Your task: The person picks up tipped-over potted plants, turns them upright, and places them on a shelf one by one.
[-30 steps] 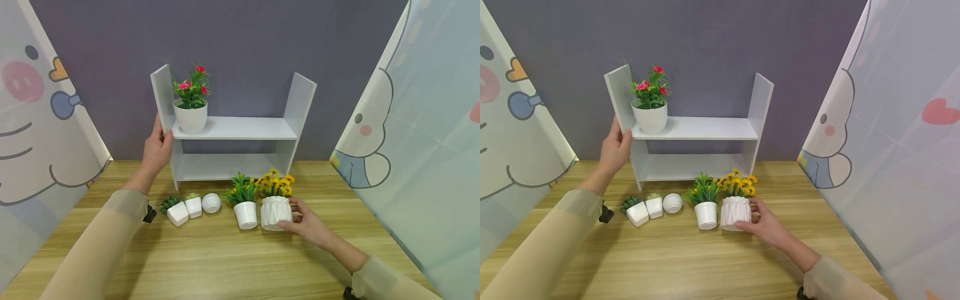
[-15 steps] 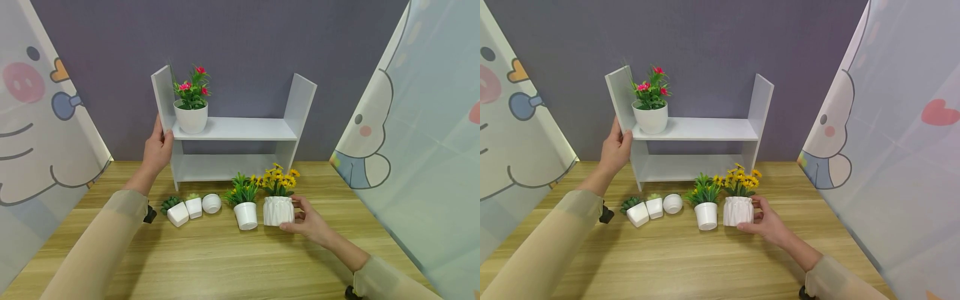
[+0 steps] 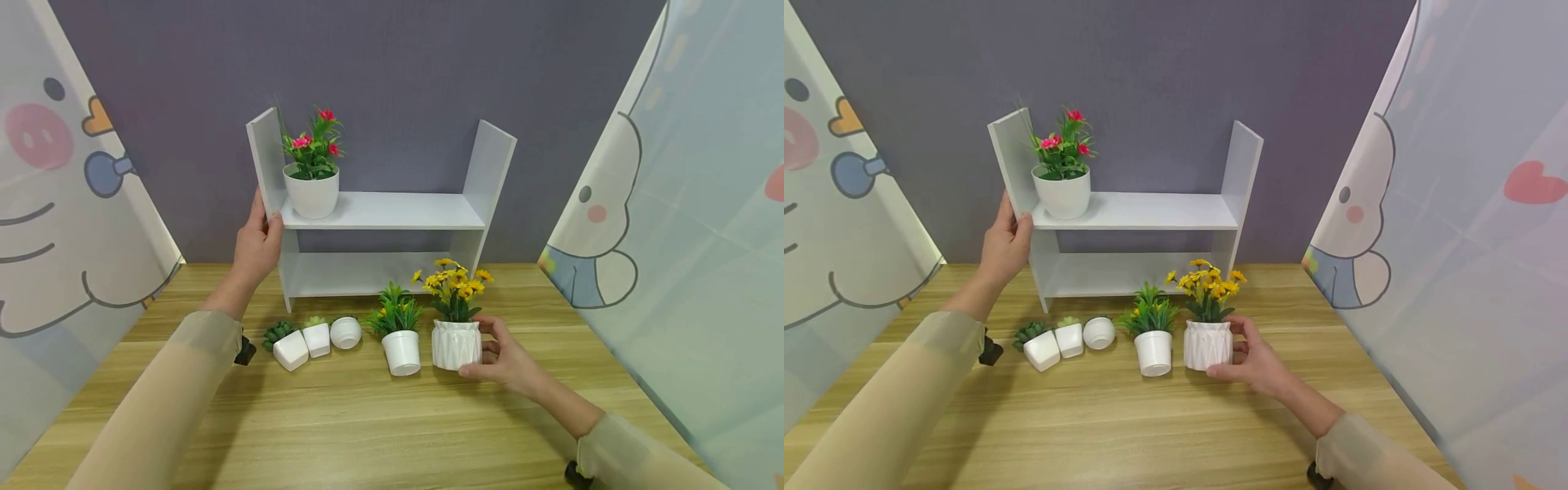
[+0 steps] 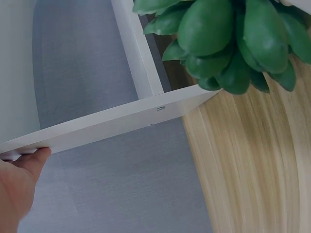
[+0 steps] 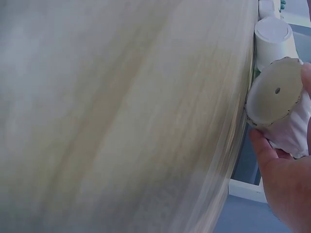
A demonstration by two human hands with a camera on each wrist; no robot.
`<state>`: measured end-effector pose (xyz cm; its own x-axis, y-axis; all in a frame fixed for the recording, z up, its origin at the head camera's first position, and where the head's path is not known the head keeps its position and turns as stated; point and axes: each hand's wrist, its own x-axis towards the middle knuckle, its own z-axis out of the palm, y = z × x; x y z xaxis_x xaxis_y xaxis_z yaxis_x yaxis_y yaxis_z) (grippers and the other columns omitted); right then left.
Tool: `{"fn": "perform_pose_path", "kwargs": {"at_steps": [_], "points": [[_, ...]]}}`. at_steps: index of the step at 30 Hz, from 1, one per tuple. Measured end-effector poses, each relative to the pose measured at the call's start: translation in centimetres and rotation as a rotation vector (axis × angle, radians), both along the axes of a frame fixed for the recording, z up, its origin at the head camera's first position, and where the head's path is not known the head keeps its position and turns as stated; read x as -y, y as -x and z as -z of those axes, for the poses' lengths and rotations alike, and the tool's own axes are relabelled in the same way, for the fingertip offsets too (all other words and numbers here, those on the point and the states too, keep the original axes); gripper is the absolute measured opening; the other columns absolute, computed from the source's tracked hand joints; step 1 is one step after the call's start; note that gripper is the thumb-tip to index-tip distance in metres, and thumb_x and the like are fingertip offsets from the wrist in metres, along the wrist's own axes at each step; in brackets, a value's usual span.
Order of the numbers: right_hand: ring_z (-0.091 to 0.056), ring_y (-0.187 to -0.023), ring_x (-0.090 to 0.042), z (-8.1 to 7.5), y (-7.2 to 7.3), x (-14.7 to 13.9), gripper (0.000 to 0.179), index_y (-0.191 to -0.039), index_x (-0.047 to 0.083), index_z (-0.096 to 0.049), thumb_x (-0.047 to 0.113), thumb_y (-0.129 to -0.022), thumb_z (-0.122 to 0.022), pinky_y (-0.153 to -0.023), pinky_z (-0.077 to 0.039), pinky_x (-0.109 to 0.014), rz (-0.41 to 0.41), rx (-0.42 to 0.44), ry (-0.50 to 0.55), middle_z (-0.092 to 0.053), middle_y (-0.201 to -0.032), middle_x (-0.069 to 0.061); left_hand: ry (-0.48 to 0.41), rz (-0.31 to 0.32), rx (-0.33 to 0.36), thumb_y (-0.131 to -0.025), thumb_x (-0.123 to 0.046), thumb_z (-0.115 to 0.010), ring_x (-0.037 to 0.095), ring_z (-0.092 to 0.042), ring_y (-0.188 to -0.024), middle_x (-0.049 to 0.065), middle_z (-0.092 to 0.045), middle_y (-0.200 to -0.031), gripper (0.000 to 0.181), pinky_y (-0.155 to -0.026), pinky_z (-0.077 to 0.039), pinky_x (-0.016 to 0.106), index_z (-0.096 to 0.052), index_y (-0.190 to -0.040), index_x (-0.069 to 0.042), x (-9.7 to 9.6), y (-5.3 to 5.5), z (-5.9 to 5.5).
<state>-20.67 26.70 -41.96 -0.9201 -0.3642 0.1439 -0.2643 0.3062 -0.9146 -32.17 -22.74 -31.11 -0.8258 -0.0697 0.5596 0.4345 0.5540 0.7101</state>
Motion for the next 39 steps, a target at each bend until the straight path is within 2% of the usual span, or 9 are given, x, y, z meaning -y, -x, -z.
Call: {"fn": "perform_pose_path", "kwargs": {"at_steps": [11, 16, 20, 24, 29, 39], "points": [[-0.056, -0.14, -0.058, 0.5, 0.9, -0.3, 0.108, -0.161, -0.007, -0.019, -0.001, -0.083, -0.094, -0.105, -0.057, -0.025, -0.004, -0.042, -0.037, -0.034, -0.162, -0.037, -0.005, 0.004, 0.005, -0.116, -0.042, -0.037, 0.047, -0.051, -0.153, 0.005, -0.033, -0.18, 0.069, -0.116, -0.045, 0.073, -0.003, -0.175, -0.05, -0.1, -0.1, -0.1], [-0.05, -0.146, -0.06, 0.4, 1.2, -0.2, 0.112, -0.162, -0.007, -0.016, 0.001, -0.083, -0.095, -0.112, -0.055, -0.032, 0.013, -0.039, -0.076, -0.032, -0.165, -0.036, 0.001, 0.001, 0.009, -0.116, -0.043, -0.037, 0.048, -0.05, -0.153, 0.007, -0.033, -0.18, 0.069, -0.116, -0.045, 0.073, -0.002, -0.176, -0.049, 0.0, 0.0, -0.1], [-0.046, -0.15, -0.06, 0.3, 1.5, -0.2, 0.112, -0.162, -0.006, -0.015, 0.001, -0.084, -0.094, -0.119, -0.05, -0.045, 0.024, -0.032, -0.103, -0.028, -0.168, -0.036, 0.005, 0.001, 0.013, -0.116, -0.043, -0.037, 0.048, -0.05, -0.153, 0.009, -0.034, -0.179, 0.069, -0.116, -0.045, 0.073, -0.002, -0.176, -0.048, 0.1, 0.1, 0.0], [-0.04, -0.154, -0.061, 0.2, 1.7, -0.1, 0.11, -0.161, -0.006, -0.014, 0.001, -0.085, -0.093, -0.122, -0.042, -0.056, 0.022, -0.037, -0.129, -0.025, -0.169, -0.037, 0.004, 0.006, 0.018, -0.116, -0.044, -0.037, 0.047, -0.048, -0.155, 0.007, -0.031, -0.18, 0.07, -0.117, -0.044, 0.073, -0.001, -0.176, -0.049, 0.1, 0.0, 0.0], [-0.035, -0.157, -0.061, 0.2, 1.9, 0.2, 0.106, -0.159, -0.007, -0.014, -0.001, -0.087, -0.091, -0.123, -0.037, -0.061, 0.029, -0.041, -0.147, -0.024, -0.168, -0.038, 0.008, 0.01, 0.022, -0.116, -0.045, -0.036, 0.047, -0.048, -0.155, 0.006, -0.03, -0.181, 0.07, -0.117, -0.043, 0.074, 0.0, -0.176, -0.049, 0.1, 0.0, -0.1], [-0.034, -0.156, -0.063, 0.5, 2.8, 0.6, 0.092, -0.156, -0.01, -0.015, -0.004, -0.093, -0.083, -0.126, -0.032, -0.067, 0.061, -0.03, -0.158, -0.026, -0.164, -0.039, 0.017, -0.001, 0.017, -0.116, -0.045, -0.036, 0.05, -0.05, -0.152, 0.009, -0.032, -0.18, 0.069, -0.115, -0.045, 0.075, 0.0, -0.175, -0.051, 0.1, 0.0, 0.0]]}}
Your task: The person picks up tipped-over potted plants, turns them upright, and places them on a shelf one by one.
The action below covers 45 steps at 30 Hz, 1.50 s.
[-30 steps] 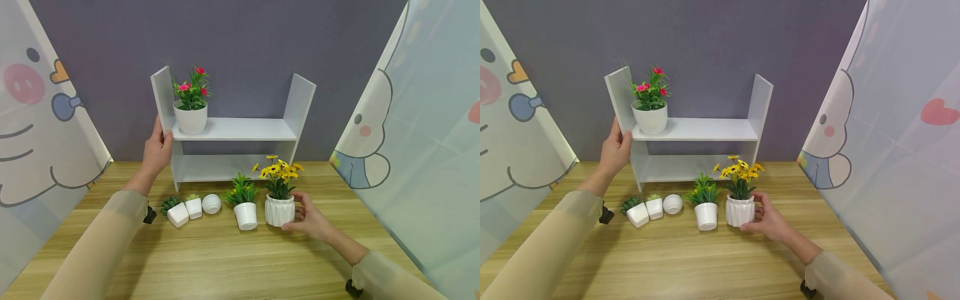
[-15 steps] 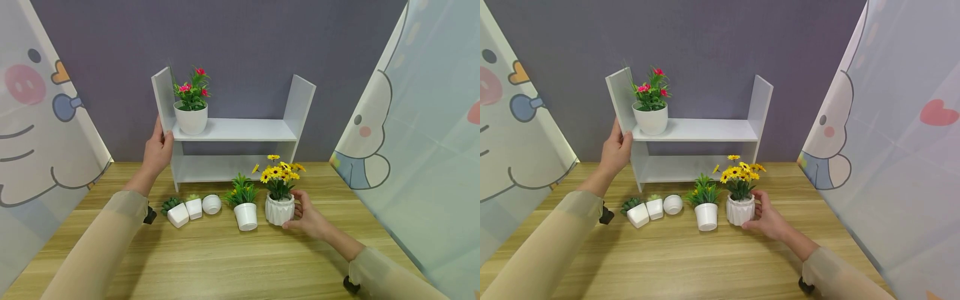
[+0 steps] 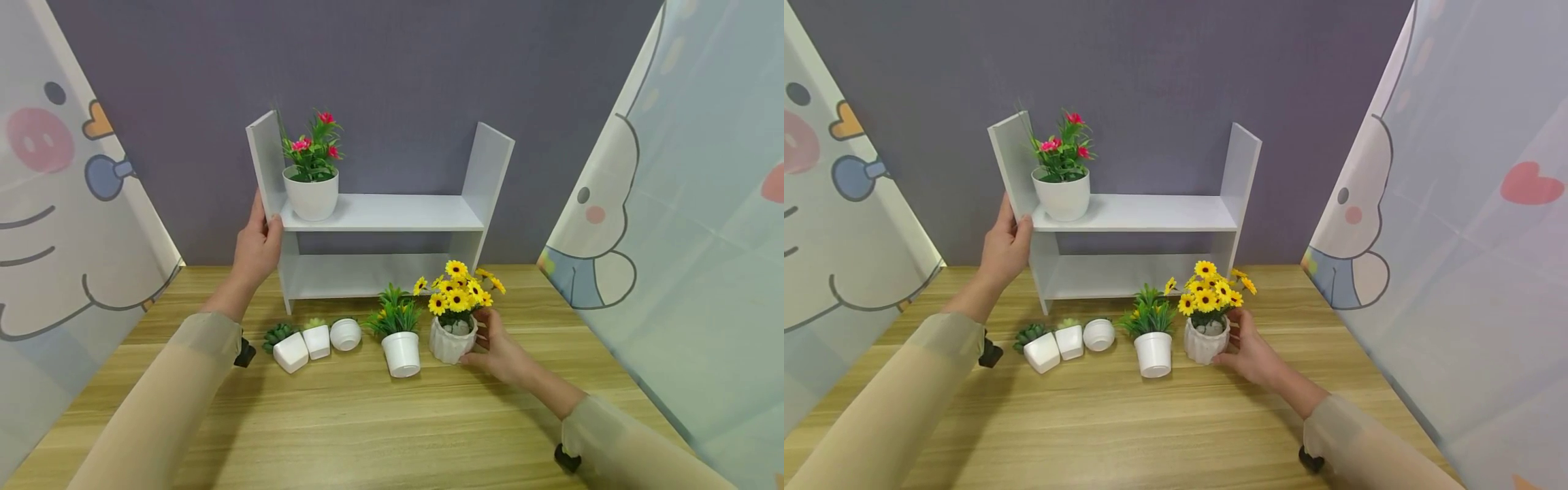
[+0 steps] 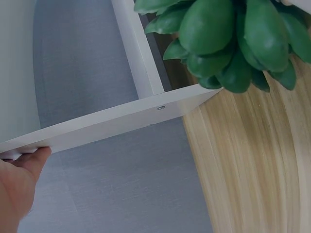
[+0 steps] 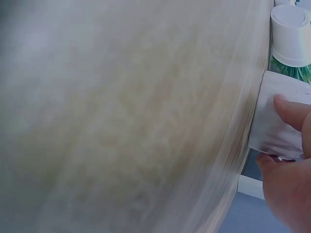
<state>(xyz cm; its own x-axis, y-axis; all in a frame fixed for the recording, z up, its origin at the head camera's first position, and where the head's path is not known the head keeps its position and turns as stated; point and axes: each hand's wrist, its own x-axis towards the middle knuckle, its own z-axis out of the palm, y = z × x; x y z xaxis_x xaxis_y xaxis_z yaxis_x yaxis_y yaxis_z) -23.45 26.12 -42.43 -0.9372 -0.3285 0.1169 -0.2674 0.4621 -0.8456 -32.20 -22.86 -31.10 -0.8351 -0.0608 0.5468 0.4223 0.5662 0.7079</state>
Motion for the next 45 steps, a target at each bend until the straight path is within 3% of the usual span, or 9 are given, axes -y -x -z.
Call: {"fn": "perform_pose_path", "kwargs": {"at_steps": [9, 20, 25, 29, 32, 39, 45], "points": [[-0.038, -0.154, -0.063, 0.1, 0.4, -0.2, 0.087, -0.155, -0.012, -0.019, -0.008, -0.094, -0.08, -0.125, -0.035, -0.068, -0.032, -0.072, 0.013, -0.03, -0.16, -0.039, -0.008, 0.004, -0.001, -0.116, -0.045, -0.037, 0.05, -0.05, -0.152, 0.008, -0.032, -0.18, 0.069, -0.116, -0.044, 0.075, 0.0, -0.175, -0.051, -0.1, -0.1, -0.1], [-0.04, -0.153, -0.062, 0.2, 0.8, -0.5, 0.084, -0.158, -0.011, -0.02, -0.008, -0.096, -0.077, -0.125, -0.034, -0.068, -0.053, -0.093, 0.011, -0.032, -0.161, -0.039, -0.004, 0.0, 0.0, -0.117, -0.044, -0.036, 0.049, -0.048, -0.154, 0.009, -0.031, -0.18, 0.07, -0.117, -0.043, 0.074, 0.001, -0.175, -0.05, -0.1, -0.2, -0.1], [-0.033, -0.157, -0.061, 0.1, 0.3, -0.4, 0.095, -0.161, -0.011, -0.015, -0.005, -0.093, -0.082, -0.128, -0.03, -0.067, -0.041, 0.005, 0.057, -0.029, -0.165, -0.039, -0.002, 0.001, 0.001, -0.117, -0.044, -0.037, 0.05, -0.049, -0.153, 0.009, -0.032, -0.18, 0.07, -0.116, -0.044, 0.074, 0.001, -0.175, -0.051, -0.1, -0.2, 0.0], [-0.028, -0.161, -0.058, 0.1, -0.8, 0.0, 0.104, -0.165, -0.011, -0.011, 0.001, -0.093, -0.085, -0.131, -0.028, -0.064, 0.02, 0.151, 0.138, -0.024, -0.171, -0.039, -0.003, 0.003, -0.001, -0.117, -0.044, -0.037, 0.049, -0.048, -0.154, 0.008, -0.03, -0.181, 0.07, -0.117, -0.043, 0.074, 0.001, -0.175, -0.05, -0.1, -0.2, 0.0], [-0.026, -0.163, -0.056, 0.3, -1.5, 0.4, 0.104, -0.166, -0.011, -0.009, 0.004, -0.094, -0.084, -0.132, -0.026, -0.062, 0.069, 0.211, 0.19, -0.021, -0.174, -0.039, -0.004, 0.003, -0.006, -0.117, -0.044, -0.037, 0.049, -0.048, -0.154, 0.008, -0.031, -0.18, 0.07, -0.117, -0.043, 0.074, 0.0, -0.175, -0.05, -0.1, -0.1, 0.0], [-0.026, -0.163, -0.056, 0.7, -1.5, 1.1, 0.106, -0.167, -0.008, -0.009, 0.005, -0.094, -0.084, -0.133, -0.025, -0.063, 0.087, 0.205, 0.217, -0.021, -0.173, -0.037, -0.008, 0.004, -0.004, -0.116, -0.044, -0.037, 0.05, -0.048, -0.154, 0.01, -0.032, -0.18, 0.07, -0.116, -0.043, 0.075, 0.0, -0.176, -0.049, -0.1, -0.2, 0.0], [-0.042, -0.155, -0.051, 1.2, -0.5, 1.4, 0.109, -0.171, -0.003, -0.01, 0.01, -0.093, -0.087, -0.128, -0.037, -0.06, 0.117, 0.182, 0.198, -0.032, -0.169, -0.032, -0.003, 0.005, -0.006, -0.117, -0.044, -0.036, 0.051, -0.048, -0.153, 0.01, -0.031, -0.18, 0.07, -0.116, -0.043, 0.075, 0.0, -0.176, -0.048, -0.1, -0.3, 0.0]]}}
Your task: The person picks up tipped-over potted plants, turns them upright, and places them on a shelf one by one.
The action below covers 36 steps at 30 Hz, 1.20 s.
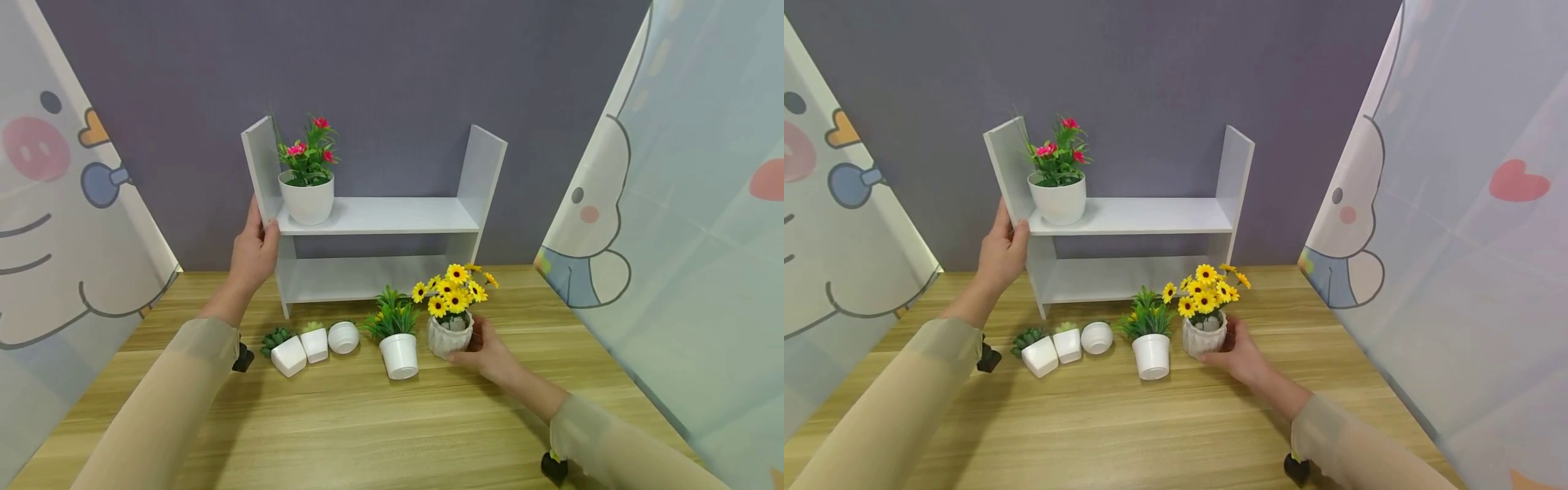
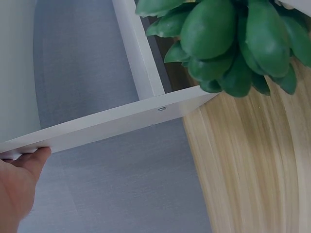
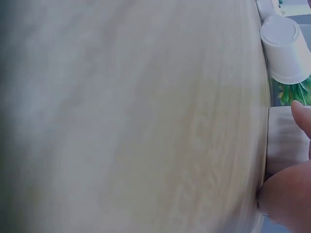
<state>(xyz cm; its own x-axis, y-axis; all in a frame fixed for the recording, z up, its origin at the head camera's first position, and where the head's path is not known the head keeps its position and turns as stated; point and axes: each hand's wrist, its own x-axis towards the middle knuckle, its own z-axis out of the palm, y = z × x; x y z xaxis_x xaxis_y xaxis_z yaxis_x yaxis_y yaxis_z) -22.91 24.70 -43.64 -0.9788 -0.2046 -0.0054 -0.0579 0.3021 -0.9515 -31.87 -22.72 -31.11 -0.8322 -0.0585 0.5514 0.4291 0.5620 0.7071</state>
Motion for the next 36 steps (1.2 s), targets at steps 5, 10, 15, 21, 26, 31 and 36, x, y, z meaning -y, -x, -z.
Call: {"fn": "perform_pose_path", "kwargs": {"at_steps": [5, 10, 15, 21, 26, 31, 36], "points": [[-0.049, -0.149, -0.046, 0.3, 0.3, 0.3, 0.11, -0.171, -0.001, -0.013, 0.011, -0.092, -0.088, -0.122, -0.045, -0.053, 0.026, -0.008, -0.019, -0.038, -0.167, -0.03, -0.006, 0.0, 0.002, -0.117, -0.044, -0.036, 0.05, -0.048, -0.153, 0.01, -0.032, -0.18, 0.069, -0.116, -0.044, 0.075, 0.0, -0.176, -0.05, 0.0, 0.0, 0.0], [-0.044, -0.155, -0.045, 0.2, 0.4, 0.9, 0.111, -0.171, -0.002, -0.015, 0.014, -0.091, -0.09, -0.126, -0.038, -0.055, 0.034, -0.028, -0.026, -0.038, -0.169, -0.03, -0.01, 0.001, 0.002, -0.117, -0.044, -0.037, 0.05, -0.048, -0.154, 0.01, -0.032, -0.18, 0.069, -0.117, -0.043, 0.075, -0.001, -0.175, -0.05, 0.0, 0.0, 0.0], [-0.044, -0.156, -0.043, 0.1, 0.5, 1.5, 0.109, -0.171, -0.002, -0.019, 0.016, -0.091, -0.091, -0.127, -0.036, -0.055, 0.053, -0.036, -0.046, -0.042, -0.168, -0.028, -0.012, 0.001, 0.005, -0.117, -0.044, -0.037, 0.049, -0.045, -0.156, 0.01, -0.031, -0.18, 0.069, -0.118, -0.042, 0.074, -0.001, -0.176, -0.05, 0.1, 0.0, 0.1], [-0.048, -0.152, -0.046, 0.0, 0.3, 1.7, 0.109, -0.17, -0.003, -0.021, 0.017, -0.09, -0.091, -0.126, -0.04, -0.059, 0.096, -0.037, -0.082, -0.045, -0.164, -0.03, -0.011, 0.005, 0.007, -0.117, -0.044, -0.037, 0.049, -0.045, -0.156, 0.01, -0.031, -0.181, 0.069, -0.117, -0.042, 0.075, -0.001, -0.175, -0.05, 0.0, 0.0, 0.1], [-0.049, -0.15, -0.048, 0.0, 0.4, 1.8, 0.108, -0.169, -0.004, -0.023, 0.017, -0.089, -0.092, -0.127, -0.039, -0.062, 0.122, -0.033, -0.091, -0.046, -0.163, -0.032, -0.011, 0.004, 0.013, -0.117, -0.044, -0.037, 0.05, -0.046, -0.156, 0.011, -0.031, -0.18, 0.07, -0.117, -0.042, 0.076, 0.0, -0.176, -0.05, 0.0, 0.1, 0.1], [-0.051, -0.148, -0.046, -0.1, 0.3, 1.9, 0.105, -0.166, -0.005, -0.026, 0.017, -0.088, -0.094, -0.126, -0.039, -0.062, 0.138, -0.033, -0.087, -0.049, -0.159, -0.032, -0.004, 0.001, 0.002, -0.117, -0.043, -0.037, 0.05, -0.046, -0.155, 0.011, -0.032, -0.18, 0.069, -0.117, -0.043, 0.075, -0.001, -0.176, -0.049, 0.0, 0.1, 0.1], [-0.051, -0.148, -0.046, -0.3, 0.3, 2.0, 0.105, -0.165, -0.005, -0.028, 0.019, -0.088, -0.094, -0.126, -0.04, -0.061, 0.144, -0.028, -0.097, -0.049, -0.16, -0.031, -0.004, -0.004, 0.005, -0.117, -0.043, -0.036, 0.049, -0.047, -0.155, 0.01, -0.032, -0.18, 0.069, -0.117, -0.043, 0.075, -0.001, -0.176, -0.05, 0.0, 0.2, 0.1]]}}
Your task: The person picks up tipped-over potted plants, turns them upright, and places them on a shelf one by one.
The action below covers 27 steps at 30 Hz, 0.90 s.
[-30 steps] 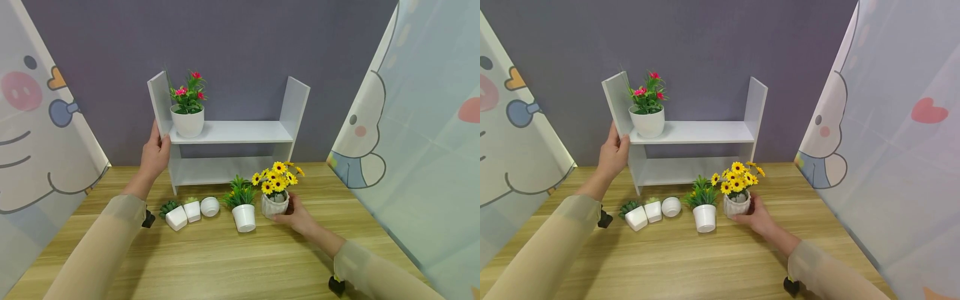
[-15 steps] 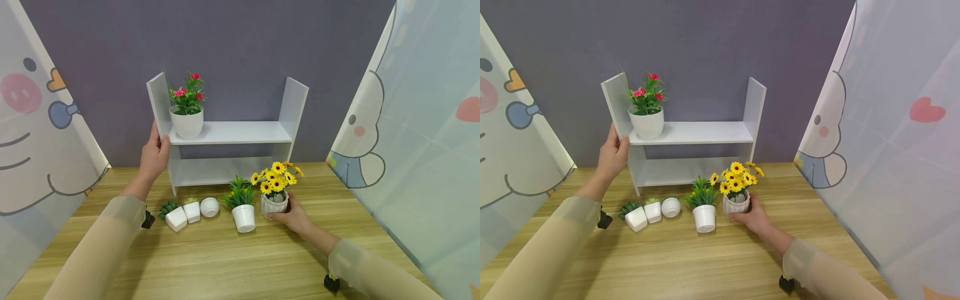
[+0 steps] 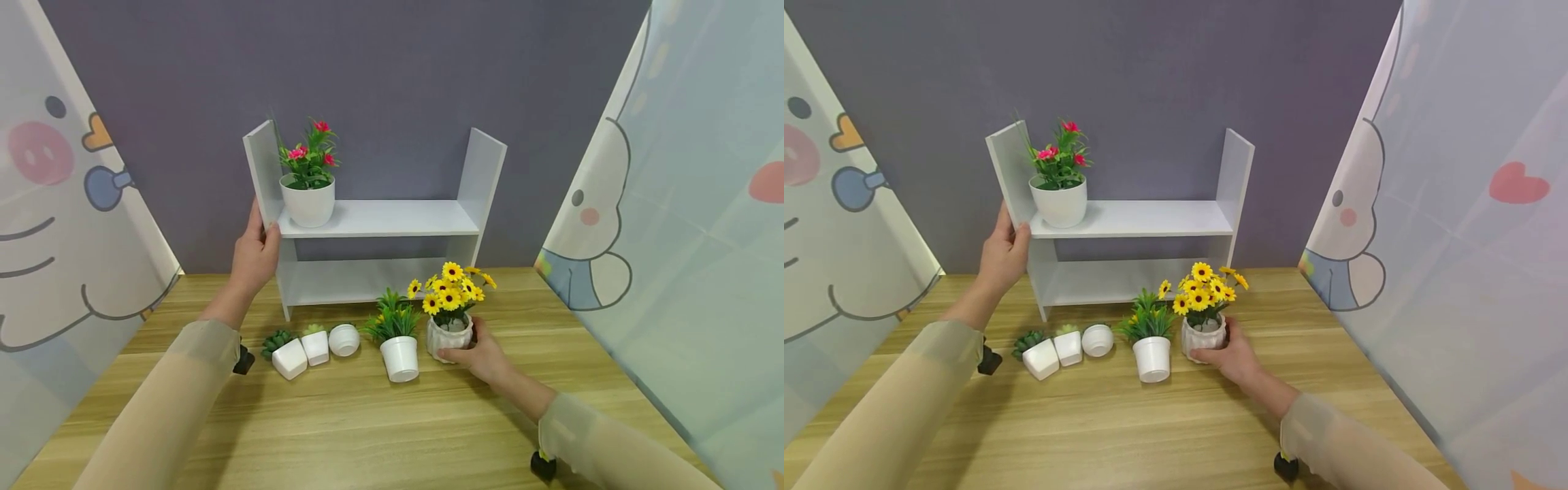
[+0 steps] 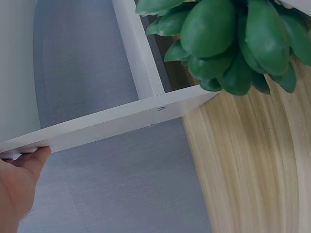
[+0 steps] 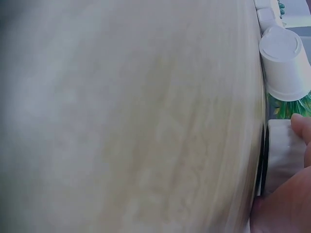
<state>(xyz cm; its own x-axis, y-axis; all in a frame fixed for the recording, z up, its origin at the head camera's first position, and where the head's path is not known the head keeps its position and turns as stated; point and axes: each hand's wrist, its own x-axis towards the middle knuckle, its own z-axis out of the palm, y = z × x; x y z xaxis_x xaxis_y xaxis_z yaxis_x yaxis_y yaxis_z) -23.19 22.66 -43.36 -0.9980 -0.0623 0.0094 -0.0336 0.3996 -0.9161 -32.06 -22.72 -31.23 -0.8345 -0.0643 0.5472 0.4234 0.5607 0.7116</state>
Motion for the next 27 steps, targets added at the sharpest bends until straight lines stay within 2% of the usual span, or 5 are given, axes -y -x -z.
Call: {"fn": "perform_pose_path", "kwargs": {"at_steps": [5, 8, 13, 21, 27], "points": [[-0.051, -0.15, -0.045, -0.6, -0.1, -0.3, 0.104, -0.166, -0.002, -0.027, 0.022, -0.089, -0.093, -0.125, -0.043, -0.059, -0.009, 0.002, -0.007, -0.048, -0.162, -0.029, 0.006, -0.006, -0.003, -0.116, -0.045, -0.035, 0.05, -0.049, -0.153, 0.011, -0.033, -0.18, 0.068, -0.116, -0.044, 0.074, -0.001, -0.175, -0.051, 0.0, 0.1, 0.2], [-0.052, -0.148, -0.045, -1.1, 0.0, -0.6, 0.101, -0.165, 0.0, -0.028, 0.022, -0.09, -0.093, -0.121, -0.047, -0.056, -0.018, -0.024, -0.02, -0.049, -0.162, -0.028, 0.004, -0.007, -0.009, -0.116, -0.045, -0.035, 0.049, -0.049, -0.153, 0.01, -0.033, -0.18, 0.068, -0.116, -0.044, 0.074, -0.001, -0.175, -0.052, 0.0, 0.1, 0.2], [-0.055, -0.143, -0.045, -1.9, -0.1, -0.7, 0.101, -0.166, -0.001, -0.028, 0.022, -0.091, -0.092, -0.114, -0.052, -0.049, -0.016, -0.078, -0.035, -0.049, -0.16, -0.028, 0.011, -0.013, -0.042, -0.117, -0.042, -0.036, 0.051, -0.054, -0.149, 0.013, -0.037, -0.178, 0.069, -0.114, -0.046, 0.074, -0.003, -0.176, -0.048, 0.0, 0.1, 0.3], [-0.054, -0.145, -0.043, -3.4, -0.3, -0.4, 0.099, -0.167, 0.002, -0.03, 0.025, -0.092, -0.091, -0.12, -0.047, -0.057, -0.016, -0.183, -0.037, -0.048, -0.162, -0.023, 0.017, -0.012, -0.043, -0.117, -0.041, -0.036, 0.051, -0.054, -0.148, 0.014, -0.037, -0.178, 0.07, -0.113, -0.047, 0.074, -0.001, -0.177, -0.045, -0.1, 0.0, 0.3], [-0.055, -0.145, -0.041, -4.7, -0.1, 0.1, 0.097, -0.166, 0.002, -0.032, 0.024, -0.092, -0.091, -0.119, -0.048, -0.055, -0.013, -0.209, -0.006, -0.05, -0.16, -0.022, 0.018, -0.009, -0.04, -0.117, -0.041, -0.036, 0.051, -0.054, -0.149, 0.014, -0.037, -0.177, 0.07, -0.114, -0.046, 0.074, -0.001, -0.177, -0.045, 0.0, 0.0, 0.2]]}}
